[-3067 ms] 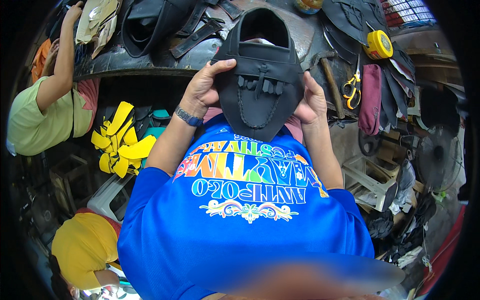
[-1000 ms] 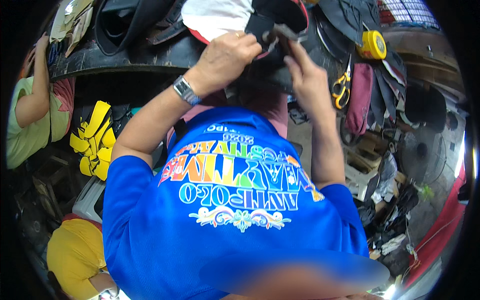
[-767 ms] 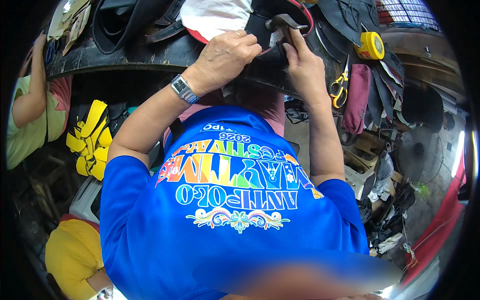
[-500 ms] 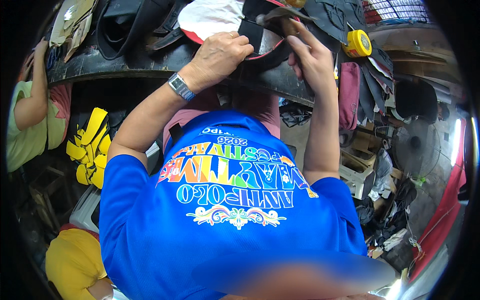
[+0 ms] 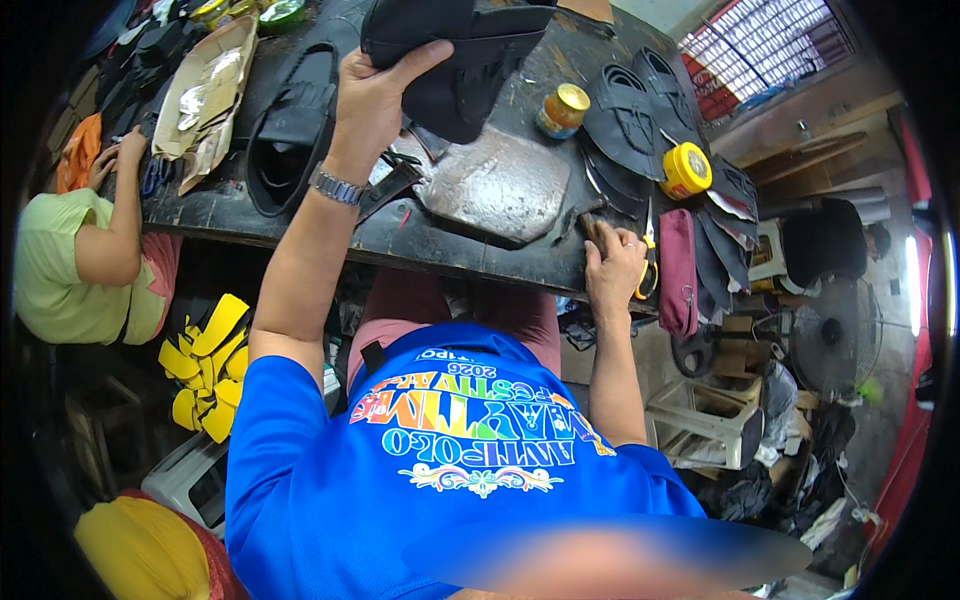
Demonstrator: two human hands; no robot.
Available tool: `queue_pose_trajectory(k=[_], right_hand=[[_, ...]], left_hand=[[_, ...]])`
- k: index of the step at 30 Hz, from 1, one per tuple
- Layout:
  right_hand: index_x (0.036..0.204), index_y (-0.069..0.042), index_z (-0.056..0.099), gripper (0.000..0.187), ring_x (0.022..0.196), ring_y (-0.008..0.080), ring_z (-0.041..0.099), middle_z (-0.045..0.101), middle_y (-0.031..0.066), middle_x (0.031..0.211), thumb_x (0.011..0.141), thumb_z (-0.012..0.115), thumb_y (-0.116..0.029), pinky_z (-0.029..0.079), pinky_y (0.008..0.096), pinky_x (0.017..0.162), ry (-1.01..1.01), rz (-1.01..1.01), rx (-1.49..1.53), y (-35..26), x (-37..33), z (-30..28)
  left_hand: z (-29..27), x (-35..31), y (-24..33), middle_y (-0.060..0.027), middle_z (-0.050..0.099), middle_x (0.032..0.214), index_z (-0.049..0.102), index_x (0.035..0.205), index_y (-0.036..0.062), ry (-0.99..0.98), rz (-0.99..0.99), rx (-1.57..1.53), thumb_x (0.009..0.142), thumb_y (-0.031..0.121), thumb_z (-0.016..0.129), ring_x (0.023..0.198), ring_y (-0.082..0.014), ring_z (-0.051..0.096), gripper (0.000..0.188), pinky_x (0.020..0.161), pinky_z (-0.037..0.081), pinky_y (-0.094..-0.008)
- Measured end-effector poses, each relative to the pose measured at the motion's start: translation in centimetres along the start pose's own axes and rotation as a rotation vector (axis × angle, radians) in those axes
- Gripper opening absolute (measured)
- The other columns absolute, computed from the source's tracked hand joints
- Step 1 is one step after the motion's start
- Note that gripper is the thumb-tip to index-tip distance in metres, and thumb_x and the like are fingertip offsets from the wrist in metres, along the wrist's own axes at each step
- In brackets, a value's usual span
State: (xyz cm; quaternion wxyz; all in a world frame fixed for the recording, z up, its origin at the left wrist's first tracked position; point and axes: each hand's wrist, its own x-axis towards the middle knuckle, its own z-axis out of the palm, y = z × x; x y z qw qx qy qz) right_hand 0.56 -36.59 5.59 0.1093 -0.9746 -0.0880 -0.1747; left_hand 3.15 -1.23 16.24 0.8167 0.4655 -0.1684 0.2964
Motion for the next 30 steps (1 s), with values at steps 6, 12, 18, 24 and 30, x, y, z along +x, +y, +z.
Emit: queue_pose_trajectory(k=[6, 12, 18, 24, 30], right_hand=[[0.147, -0.001, 0.047, 0.066, 0.106, 0.0200, 0.062, 0.064, 0.0121, 0.117, 0.089, 0.075, -0.016, 0.051, 0.0347, 0.094, -0.140, 0.073, 1.327, -5.1, 4.5, 0.4], [0.135, 0.000, 0.055, 0.049, 0.118, 0.0260, 0.063, 0.066, 0.0145, 0.127, 0.093, 0.071, -0.022, 0.050, 0.0439, 0.102, -0.819, 0.290, 2.425, -6.4, 9.8, 2.0], [0.125, -0.003, 0.063, 0.045, 0.109, 0.0269, 0.069, 0.071, 0.0118, 0.119, 0.084, 0.078, -0.014, 0.052, 0.0451, 0.102, -0.823, 0.325, 2.309, -6.3, 10.3, 3.1], [0.131, -0.002, 0.058, 0.045, 0.109, 0.0274, 0.069, 0.070, 0.0126, 0.121, 0.089, 0.073, -0.011, 0.052, 0.0453, 0.102, -0.703, 0.374, 2.261, -7.0, 9.2, 1.8], [0.131, 0.002, 0.056, 0.040, 0.110, 0.0285, 0.068, 0.068, 0.0159, 0.122, 0.093, 0.068, -0.006, 0.053, 0.0447, 0.102, -0.691, 0.405, 2.287, -7.1, 8.4, 1.9]], left_hand=[[-2.1, -1.9, -2.9, -0.0086, 0.073, 0.116, 0.071, 0.117, 0.0051, 0.159, -0.252, -0.379, 0.097, 0.023, 0.069, 0.110, -0.0229, 0.069, 0.027, 0.100, 0.053, -0.0416], [-2.9, -4.8, -4.9, -0.0092, 0.074, 0.113, 0.070, 0.117, 0.0047, 0.114, -0.545, -0.501, 0.096, 0.026, 0.070, 0.106, -0.0231, 0.071, 0.030, 0.096, 0.055, -0.0402], [-2.1, -6.2, -5.3, -0.0096, 0.074, 0.112, 0.069, 0.117, 0.0040, 0.097, -0.679, -0.372, 0.091, 0.013, 0.075, 0.101, -0.0217, 0.072, 0.029, 0.091, 0.058, -0.0404], [-1.9, -6.9, -5.5, -0.0104, 0.074, 0.109, 0.069, 0.115, 0.0041, 0.139, -0.728, -0.384, 0.088, 0.012, 0.077, 0.099, -0.0224, 0.072, 0.029, 0.090, 0.059, -0.0418], [-2.0, -8.2, -6.2, -0.0097, 0.074, 0.111, 0.069, 0.117, 0.0035, 0.205, -0.662, -0.336, 0.089, 0.010, 0.076, 0.099, -0.0230, 0.072, 0.029, 0.092, 0.058, -0.0420]])
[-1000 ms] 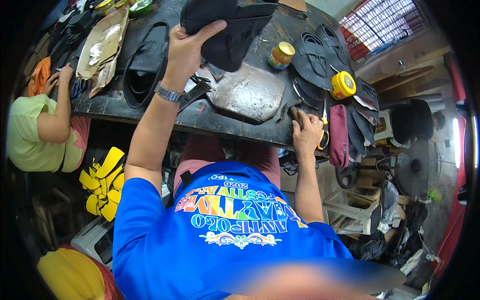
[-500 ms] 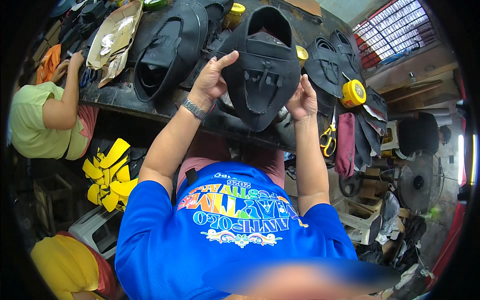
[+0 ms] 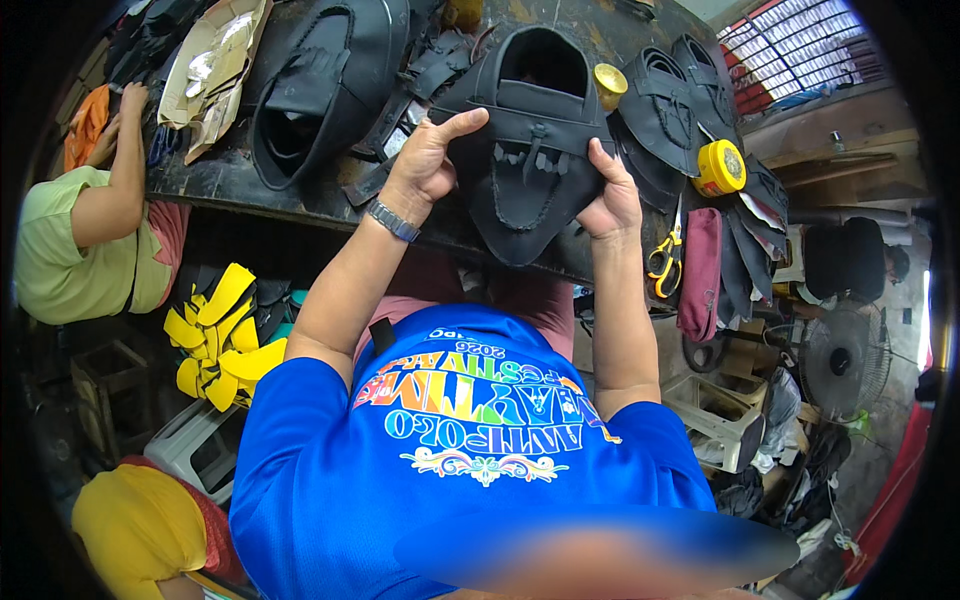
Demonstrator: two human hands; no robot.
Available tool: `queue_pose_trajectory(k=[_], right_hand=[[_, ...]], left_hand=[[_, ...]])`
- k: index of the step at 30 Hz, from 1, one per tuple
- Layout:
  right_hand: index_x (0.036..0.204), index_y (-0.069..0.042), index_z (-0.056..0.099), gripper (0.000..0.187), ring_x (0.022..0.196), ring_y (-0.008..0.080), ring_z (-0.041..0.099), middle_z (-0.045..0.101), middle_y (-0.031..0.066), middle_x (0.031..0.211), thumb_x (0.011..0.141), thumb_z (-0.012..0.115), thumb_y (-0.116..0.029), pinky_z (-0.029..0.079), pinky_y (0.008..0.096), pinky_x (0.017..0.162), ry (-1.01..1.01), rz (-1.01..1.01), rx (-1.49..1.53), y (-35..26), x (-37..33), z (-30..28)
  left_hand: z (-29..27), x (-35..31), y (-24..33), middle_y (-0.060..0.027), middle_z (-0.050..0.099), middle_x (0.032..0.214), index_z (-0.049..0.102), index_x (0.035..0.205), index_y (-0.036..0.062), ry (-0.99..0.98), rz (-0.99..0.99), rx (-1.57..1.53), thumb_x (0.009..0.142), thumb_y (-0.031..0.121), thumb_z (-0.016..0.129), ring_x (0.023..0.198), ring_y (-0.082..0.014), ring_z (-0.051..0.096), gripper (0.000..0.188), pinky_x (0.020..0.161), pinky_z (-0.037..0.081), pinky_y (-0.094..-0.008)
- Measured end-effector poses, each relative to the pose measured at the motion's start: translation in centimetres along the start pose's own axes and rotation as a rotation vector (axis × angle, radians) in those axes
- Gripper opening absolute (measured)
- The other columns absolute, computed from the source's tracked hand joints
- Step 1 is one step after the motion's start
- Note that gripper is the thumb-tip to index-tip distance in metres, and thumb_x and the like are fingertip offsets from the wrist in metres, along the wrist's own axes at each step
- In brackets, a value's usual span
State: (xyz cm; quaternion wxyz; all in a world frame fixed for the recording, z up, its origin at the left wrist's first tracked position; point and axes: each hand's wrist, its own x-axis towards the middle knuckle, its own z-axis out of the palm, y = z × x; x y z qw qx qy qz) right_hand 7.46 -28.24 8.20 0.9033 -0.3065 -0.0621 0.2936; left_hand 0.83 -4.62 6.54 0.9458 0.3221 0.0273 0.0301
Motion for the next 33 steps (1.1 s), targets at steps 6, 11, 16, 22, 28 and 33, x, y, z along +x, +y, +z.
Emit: queue_pose_trajectory(k=[6, 11, 16, 22, 28, 33], right_hand=[[0.130, 0.001, 0.057, 0.046, 0.118, 0.0265, 0.063, 0.064, 0.0174, 0.128, 0.089, 0.075, -0.008, 0.051, 0.0414, 0.101, 0.179, -0.256, -0.435, 0.1, -0.8, 2.1], [0.137, -0.003, 0.057, 0.063, 0.145, 0.0345, 0.033, 0.048, 0.0223, 0.147, 0.080, 0.082, -0.016, 0.028, 0.0437, 0.118, 0.199, -1.035, -1.526, -1.1, -1.3, 4.6], [0.105, -0.011, 0.078, 0.027, 0.143, 0.0361, 0.038, 0.049, 0.0205, 0.146, 0.082, 0.079, -0.026, 0.030, 0.0450, 0.116, -0.062, -0.714, -1.789, -2.2, -0.5, 4.9], [0.099, -0.005, 0.077, 0.024, 0.131, 0.0313, 0.049, 0.051, 0.0194, 0.136, 0.082, 0.079, -0.021, 0.040, 0.0398, 0.107, -0.020, -0.521, -1.404, -0.7, -0.1, 3.9], [0.100, -0.001, 0.075, 0.021, 0.129, 0.0282, 0.050, 0.052, 0.0180, 0.133, 0.085, 0.075, -0.015, 0.039, 0.0363, 0.107, -0.020, -0.410, -1.154, -0.1, -0.1, 2.8], [0.102, 0.002, 0.073, 0.022, 0.126, 0.0237, 0.051, 0.054, 0.0138, 0.130, 0.086, 0.074, -0.014, 0.040, 0.0332, 0.106, 0.046, -0.465, -1.425, -0.8, -1.1, 2.4]], left_hand=[[-0.3, -0.5, -0.9, -0.0089, 0.073, 0.113, 0.069, 0.117, 0.0036, 0.000, -0.114, -0.096, 0.090, 0.011, 0.075, 0.102, -0.0214, 0.071, 0.029, 0.095, 0.056, -0.0392], [0.2, -1.6, -1.7, -0.0083, 0.073, 0.114, 0.067, 0.123, 0.0041, -0.018, -0.064, 0.025, 0.090, 0.013, 0.075, 0.105, -0.0205, 0.070, 0.035, 0.098, 0.054, -0.0389], [0.5, -2.1, -2.9, -0.0062, 0.073, 0.111, 0.066, 0.123, 0.0071, -0.076, -0.050, 0.017, 0.083, 0.007, 0.079, 0.102, -0.0184, 0.070, 0.042, 0.095, 0.054, -0.0354], [-1.1, -2.1, -3.7, -0.0065, 0.073, 0.112, 0.067, 0.121, 0.0057, -0.058, -0.101, 0.028, 0.084, 0.008, 0.077, 0.104, -0.0187, 0.069, 0.039, 0.096, 0.054, -0.0352], [-1.0, -2.2, -3.6, -0.0074, 0.072, 0.113, 0.066, 0.122, 0.0035, -0.045, -0.073, 0.104, 0.088, 0.011, 0.076, 0.105, -0.0201, 0.069, 0.037, 0.097, 0.053, -0.0366], [0.7, -3.0, -2.7, -0.0096, 0.068, 0.119, 0.056, 0.129, 0.0020, 0.044, 0.106, 0.219, 0.085, 0.004, 0.079, 0.110, -0.0179, 0.065, 0.050, 0.094, 0.054, -0.0327]])
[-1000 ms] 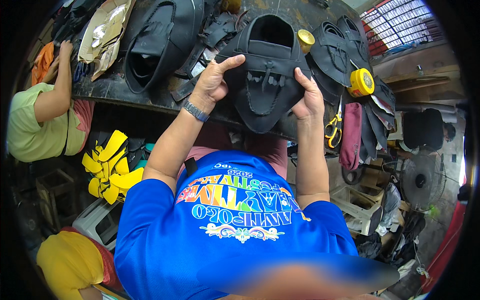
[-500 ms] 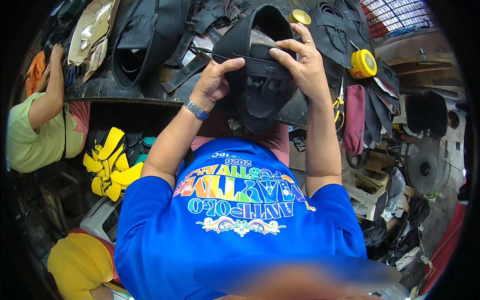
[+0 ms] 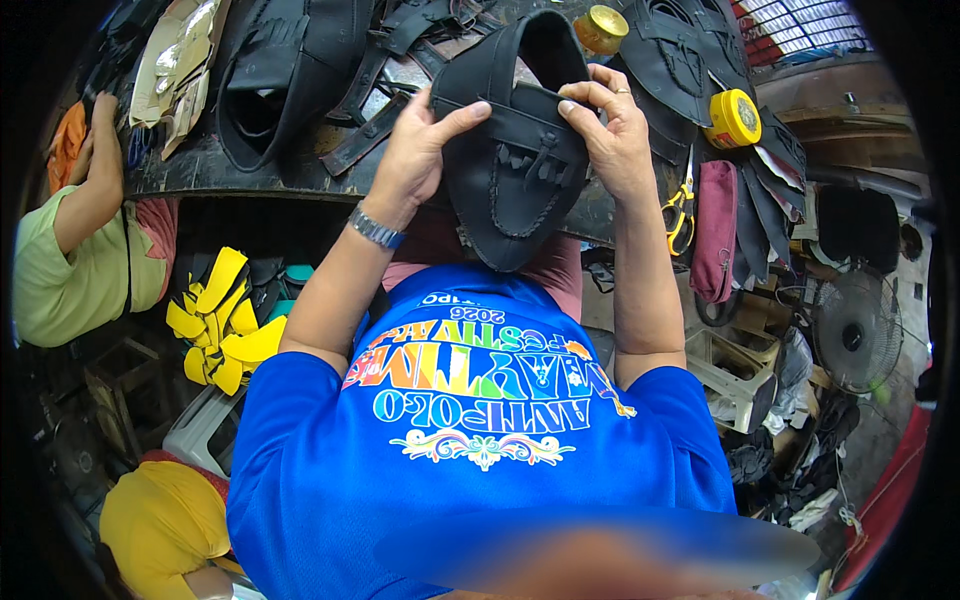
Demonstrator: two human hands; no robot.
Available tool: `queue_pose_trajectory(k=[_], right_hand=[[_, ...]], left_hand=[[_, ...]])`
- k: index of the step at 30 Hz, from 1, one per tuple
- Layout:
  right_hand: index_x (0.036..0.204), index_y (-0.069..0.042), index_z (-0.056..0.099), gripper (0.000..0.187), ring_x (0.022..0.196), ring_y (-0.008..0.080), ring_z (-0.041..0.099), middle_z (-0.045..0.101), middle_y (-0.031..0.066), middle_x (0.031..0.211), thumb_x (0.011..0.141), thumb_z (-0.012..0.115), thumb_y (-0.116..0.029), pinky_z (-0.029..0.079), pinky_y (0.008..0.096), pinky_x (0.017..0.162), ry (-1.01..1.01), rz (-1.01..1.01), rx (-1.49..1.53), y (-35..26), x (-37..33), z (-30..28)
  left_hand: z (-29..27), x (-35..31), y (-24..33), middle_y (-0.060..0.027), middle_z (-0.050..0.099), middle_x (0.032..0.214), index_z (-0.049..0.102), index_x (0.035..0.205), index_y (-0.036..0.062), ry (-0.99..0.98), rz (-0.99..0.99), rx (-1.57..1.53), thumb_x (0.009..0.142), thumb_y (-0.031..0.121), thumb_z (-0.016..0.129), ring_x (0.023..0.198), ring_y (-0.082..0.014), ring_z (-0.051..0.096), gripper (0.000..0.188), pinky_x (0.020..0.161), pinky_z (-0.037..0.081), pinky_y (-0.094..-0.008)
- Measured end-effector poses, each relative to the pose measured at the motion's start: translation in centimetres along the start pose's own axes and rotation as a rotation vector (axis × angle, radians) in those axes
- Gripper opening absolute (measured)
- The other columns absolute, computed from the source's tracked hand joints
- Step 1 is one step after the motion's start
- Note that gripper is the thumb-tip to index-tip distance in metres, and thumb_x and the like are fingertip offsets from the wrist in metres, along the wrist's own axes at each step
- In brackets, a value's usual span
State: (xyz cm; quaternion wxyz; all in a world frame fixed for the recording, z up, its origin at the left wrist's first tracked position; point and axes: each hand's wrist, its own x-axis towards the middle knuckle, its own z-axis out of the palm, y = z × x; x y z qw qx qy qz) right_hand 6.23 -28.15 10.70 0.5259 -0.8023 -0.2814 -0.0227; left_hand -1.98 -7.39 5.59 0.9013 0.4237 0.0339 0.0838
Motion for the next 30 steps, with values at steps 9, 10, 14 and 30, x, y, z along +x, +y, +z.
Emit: queue_pose_trajectory(k=[9, 10, 14, 30], right_hand=[[0.098, -0.002, 0.075, 0.022, 0.123, 0.0284, 0.054, 0.056, 0.0180, 0.124, 0.083, 0.079, -0.017, 0.043, 0.0368, 0.101, -0.109, -0.149, -0.191, -1.5, -1.1, 1.8], [0.098, -0.002, 0.075, 0.022, 0.123, 0.0284, 0.054, 0.056, 0.0181, 0.124, 0.083, 0.079, -0.017, 0.042, 0.0371, 0.102, -0.119, -0.187, -0.171, -1.4, -1.1, 2.0], [0.099, -0.002, 0.075, 0.021, 0.124, 0.0285, 0.053, 0.057, 0.0170, 0.123, 0.085, 0.077, -0.018, 0.041, 0.0379, 0.104, -0.169, -0.050, -0.057, -0.4, -1.0, 1.8], [0.098, -0.012, 0.073, 0.032, 0.118, 0.0276, 0.054, 0.054, 0.0101, 0.122, 0.080, 0.084, -0.036, 0.045, 0.0393, 0.098, -0.403, -0.021, 0.096, 1.1, -0.8, -1.5]], left_hand=[[2.6, -2.1, 3.8, -0.0063, 0.059, 0.127, 0.075, 0.108, 0.0111, -0.116, 0.582, 1.309, 0.083, 0.018, 0.081, 0.080, -0.0069, 0.060, 0.027, 0.071, 0.051, -0.0245], [2.9, -1.9, 3.5, -0.0060, 0.059, 0.127, 0.075, 0.106, 0.0097, -0.133, 0.673, 1.485, 0.085, 0.020, 0.080, 0.083, -0.0101, 0.061, 0.024, 0.073, 0.052, -0.0255], [1.7, -0.9, 3.2, -0.0050, 0.055, 0.126, 0.075, 0.098, 0.0065, -0.188, 0.387, 1.277, 0.089, 0.020, 0.076, 0.091, -0.0133, 0.061, 0.016, 0.081, 0.052, -0.0241], [-0.8, -0.9, 4.7, -0.0015, 0.053, 0.122, 0.073, 0.100, 0.0069, -0.397, 0.034, 0.753, 0.096, 0.025, 0.070, 0.108, -0.0136, 0.056, 0.019, 0.095, 0.045, -0.0269]])
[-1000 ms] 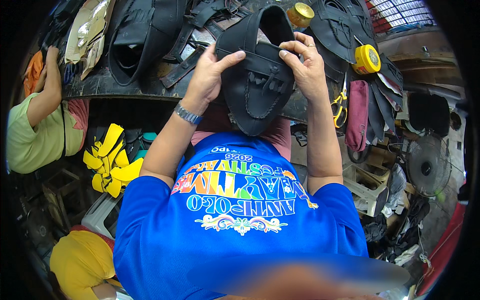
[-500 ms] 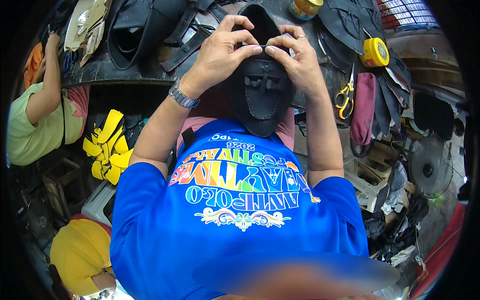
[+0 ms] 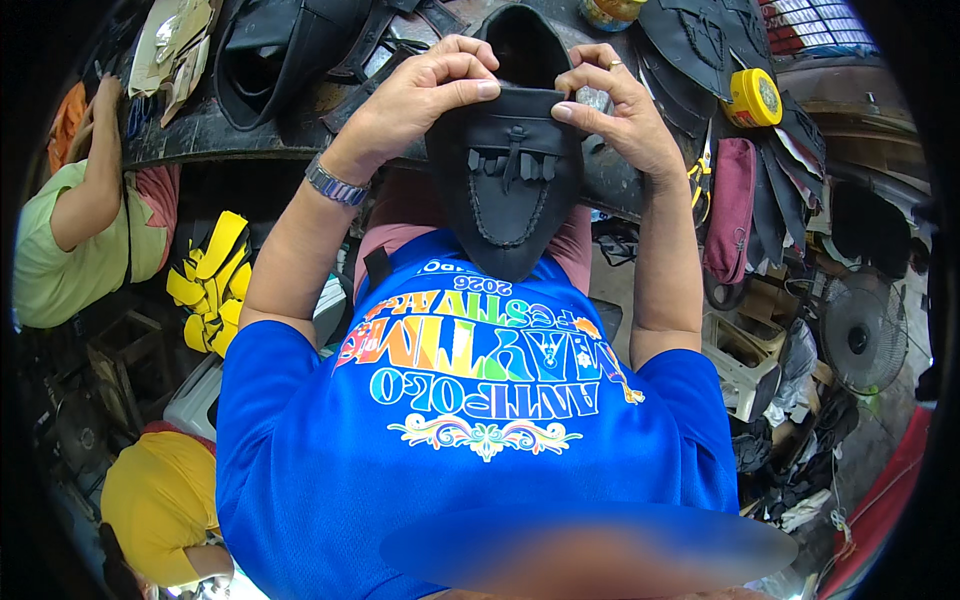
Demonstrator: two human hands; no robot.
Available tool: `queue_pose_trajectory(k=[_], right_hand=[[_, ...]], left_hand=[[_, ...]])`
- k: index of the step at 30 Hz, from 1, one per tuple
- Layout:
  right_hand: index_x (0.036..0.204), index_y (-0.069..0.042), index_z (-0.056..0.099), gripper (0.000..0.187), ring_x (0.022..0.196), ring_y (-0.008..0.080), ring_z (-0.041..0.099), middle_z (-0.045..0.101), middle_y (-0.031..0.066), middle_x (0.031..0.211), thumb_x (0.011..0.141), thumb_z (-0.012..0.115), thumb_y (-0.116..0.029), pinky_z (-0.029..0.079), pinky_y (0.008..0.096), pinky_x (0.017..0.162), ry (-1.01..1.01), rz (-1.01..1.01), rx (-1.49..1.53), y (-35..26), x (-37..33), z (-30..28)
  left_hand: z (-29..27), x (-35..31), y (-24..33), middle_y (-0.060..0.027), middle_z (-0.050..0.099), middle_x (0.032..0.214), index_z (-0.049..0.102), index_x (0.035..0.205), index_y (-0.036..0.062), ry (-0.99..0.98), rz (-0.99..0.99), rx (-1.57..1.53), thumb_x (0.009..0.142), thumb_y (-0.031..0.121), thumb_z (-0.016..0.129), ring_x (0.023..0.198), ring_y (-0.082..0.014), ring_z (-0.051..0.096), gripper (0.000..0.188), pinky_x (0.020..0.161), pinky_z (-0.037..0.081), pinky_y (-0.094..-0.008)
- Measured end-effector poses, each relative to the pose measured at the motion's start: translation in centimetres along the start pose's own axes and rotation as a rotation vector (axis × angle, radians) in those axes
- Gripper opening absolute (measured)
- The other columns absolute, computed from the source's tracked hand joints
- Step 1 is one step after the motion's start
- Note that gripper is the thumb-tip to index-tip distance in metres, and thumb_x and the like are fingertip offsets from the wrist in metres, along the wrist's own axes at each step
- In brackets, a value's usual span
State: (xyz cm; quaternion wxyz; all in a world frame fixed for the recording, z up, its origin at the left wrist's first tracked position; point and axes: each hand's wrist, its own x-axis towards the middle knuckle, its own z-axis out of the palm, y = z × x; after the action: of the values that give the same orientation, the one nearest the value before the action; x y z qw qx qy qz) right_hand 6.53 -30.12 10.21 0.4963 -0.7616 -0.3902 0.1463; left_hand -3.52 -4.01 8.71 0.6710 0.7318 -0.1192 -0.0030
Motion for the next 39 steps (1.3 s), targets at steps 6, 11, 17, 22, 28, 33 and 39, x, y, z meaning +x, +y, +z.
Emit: queue_pose_trajectory(k=[6, 11, 17, 22, 28, 33, 39], right_hand=[[0.097, -0.014, 0.075, 0.038, 0.120, 0.0277, 0.053, 0.053, 0.0082, 0.122, 0.070, 0.090, -0.036, 0.045, 0.0403, 0.098, 0.034, -0.022, -0.023, 0.4, -0.9, 0.3], [0.099, -0.014, 0.075, 0.043, 0.120, 0.0277, 0.053, 0.053, 0.0076, 0.122, 0.065, 0.093, -0.035, 0.045, 0.0403, 0.099, 0.065, 0.021, 0.037, 0.7, -1.2, 0.7], [0.119, -0.012, 0.069, 0.054, 0.121, 0.0259, 0.056, 0.060, 0.0111, 0.125, 0.071, 0.089, -0.025, 0.044, 0.0406, 0.103, 0.162, -0.198, -0.205, -1.8, -0.9, 1.2], [0.140, -0.012, 0.056, 0.071, 0.119, 0.0245, 0.061, 0.066, 0.0103, 0.127, 0.076, 0.086, -0.018, 0.042, 0.0379, 0.108, 0.131, -0.202, -0.228, -5.0, -0.8, 2.2], [0.117, -0.004, 0.068, 0.039, 0.095, 0.0306, 0.068, 0.073, 0.0147, 0.098, 0.084, 0.077, -0.022, 0.041, 0.0412, 0.102, -0.073, -0.109, -0.550, -5.0, 0.5, 3.7], [0.102, 0.000, 0.069, 0.021, 0.077, 0.0069, 0.063, 0.067, 0.0024, 0.083, 0.087, 0.077, -0.014, 0.051, 0.0224, 0.070, -0.124, 0.089, -0.120, -4.6, 0.5, 2.8], [0.104, 0.001, 0.071, 0.021, 0.081, 0.0072, 0.065, 0.069, 0.0022, 0.089, 0.087, 0.077, -0.010, 0.052, 0.0221, 0.076, -0.103, 0.233, 0.148, -5.7, 0.3, 1.5]], left_hand=[[0.9, -1.1, 0.6, -0.0052, 0.051, 0.127, 0.072, 0.103, 0.0075, 0.050, 0.152, 0.478, 0.080, 0.029, 0.087, 0.104, -0.0184, 0.056, 0.035, 0.088, 0.048, -0.0278], [1.6, -2.0, 1.3, -0.0108, 0.047, 0.139, 0.071, 0.106, 0.0057, 0.136, 0.187, 0.763, 0.079, 0.032, 0.087, 0.114, -0.0282, 0.059, 0.041, 0.089, 0.055, -0.0339], [1.6, -2.4, 1.3, -0.0115, 0.038, 0.150, 0.070, 0.110, 0.0063, 0.133, 0.178, 0.771, 0.078, 0.035, 0.088, 0.113, -0.0265, 0.059, 0.047, 0.086, 0.055, -0.0334], [1.9, -2.3, 1.8, -0.0146, 0.038, 0.148, 0.061, 0.125, 0.0076, 0.074, 0.158, 0.687, 0.075, 0.023, 0.087, 0.122, -0.0269, 0.052, 0.059, 0.094, 0.051, -0.0360], [2.6, -3.1, 1.3, -0.0186, 0.050, 0.138, 0.066, 0.120, 0.0088, 0.268, 0.259, 0.593, 0.073, 0.018, 0.086, 0.121, -0.0296, 0.056, 0.052, 0.097, 0.050, -0.0388], [4.3, -4.9, -0.9, -0.0173, 0.035, 0.152, 0.046, 0.146, 0.0144, 0.423, 0.161, 0.581, 0.069, 0.038, 0.094, 0.130, -0.0311, 0.052, 0.094, 0.099, 0.051, -0.0385], [5.2, -5.5, -1.8, -0.0208, 0.038, 0.153, 0.033, 0.154, 0.0141, 0.396, 0.007, 0.347, 0.071, 0.033, 0.092, 0.138, -0.0363, 0.047, 0.104, 0.112, 0.042, -0.0447]])
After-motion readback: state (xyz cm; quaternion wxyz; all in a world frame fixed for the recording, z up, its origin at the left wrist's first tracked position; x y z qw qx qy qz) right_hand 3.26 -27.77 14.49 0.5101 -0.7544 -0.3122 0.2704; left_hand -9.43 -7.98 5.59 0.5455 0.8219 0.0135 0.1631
